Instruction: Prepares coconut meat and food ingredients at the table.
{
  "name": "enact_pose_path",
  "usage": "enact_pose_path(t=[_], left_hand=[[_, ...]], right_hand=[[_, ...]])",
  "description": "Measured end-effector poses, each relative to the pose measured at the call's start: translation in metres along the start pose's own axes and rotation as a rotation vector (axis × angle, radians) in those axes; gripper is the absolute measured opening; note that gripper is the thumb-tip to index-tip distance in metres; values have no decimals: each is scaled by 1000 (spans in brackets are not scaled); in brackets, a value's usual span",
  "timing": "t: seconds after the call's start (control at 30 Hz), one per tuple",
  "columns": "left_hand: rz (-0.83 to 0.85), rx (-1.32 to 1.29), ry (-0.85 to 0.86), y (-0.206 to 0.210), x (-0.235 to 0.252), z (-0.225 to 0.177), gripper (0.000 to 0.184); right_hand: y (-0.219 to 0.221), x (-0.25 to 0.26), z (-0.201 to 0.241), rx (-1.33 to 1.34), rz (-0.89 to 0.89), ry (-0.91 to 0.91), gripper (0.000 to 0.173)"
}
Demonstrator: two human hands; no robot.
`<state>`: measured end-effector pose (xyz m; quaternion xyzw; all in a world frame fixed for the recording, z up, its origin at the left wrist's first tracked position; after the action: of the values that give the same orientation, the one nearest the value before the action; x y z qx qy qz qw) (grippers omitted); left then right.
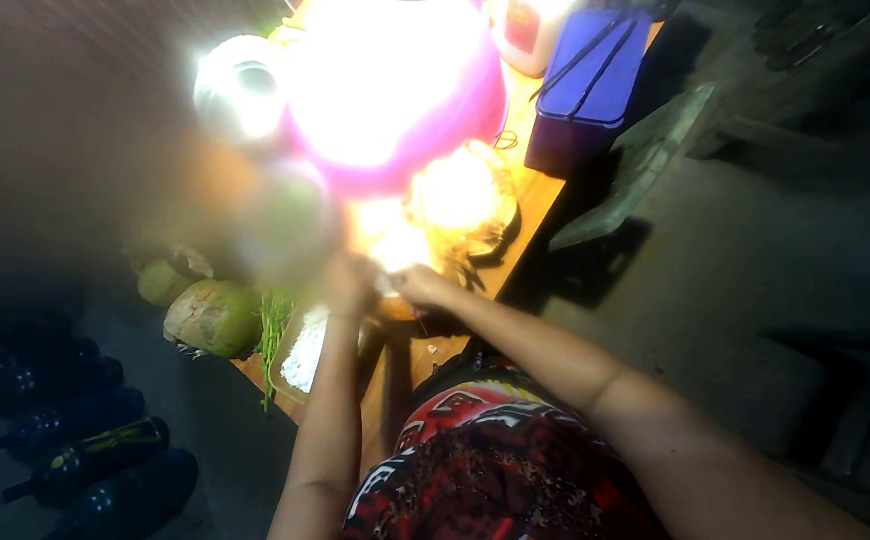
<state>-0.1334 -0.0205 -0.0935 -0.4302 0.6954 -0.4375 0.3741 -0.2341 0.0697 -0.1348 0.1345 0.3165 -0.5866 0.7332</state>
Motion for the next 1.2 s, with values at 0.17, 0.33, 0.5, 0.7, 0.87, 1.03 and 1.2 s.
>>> enact_pose_path(t=[0.17,0.33,0.5,0.7,0.87,1.03,1.2], left_hand=[[69,65,-75,0,-1,-5,21],[52,115,100,2,-1,-13,15],[47,215,196,8,1,-12,14],[215,323,267,16,4,-25,20],[458,433,242,20,2,-44,21],[410,321,151,12,9,-31,24],[319,125,-122,3,-1,-24,24]], right_hand=[[-22,-12,-7,-73,32,62,33],[-27,-2,-9,-26,-62,95,33],[-15,2,-3,-79,3,53,35],[-17,9,-8,-57,-8,92,37],[-18,20,-14,43,-25,61,34],[-19,20,-19,151,-53,105,31],[-24,27,-19,40,-59,59,32]])
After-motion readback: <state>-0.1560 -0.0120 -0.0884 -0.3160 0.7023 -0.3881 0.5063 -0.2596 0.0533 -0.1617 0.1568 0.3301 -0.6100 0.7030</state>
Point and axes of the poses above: each hand's wrist, its own x-axis towards the middle knuckle, its own y-axis out of the palm, z = x × y, the point moved 8 cm from there along x, towards the middle knuckle
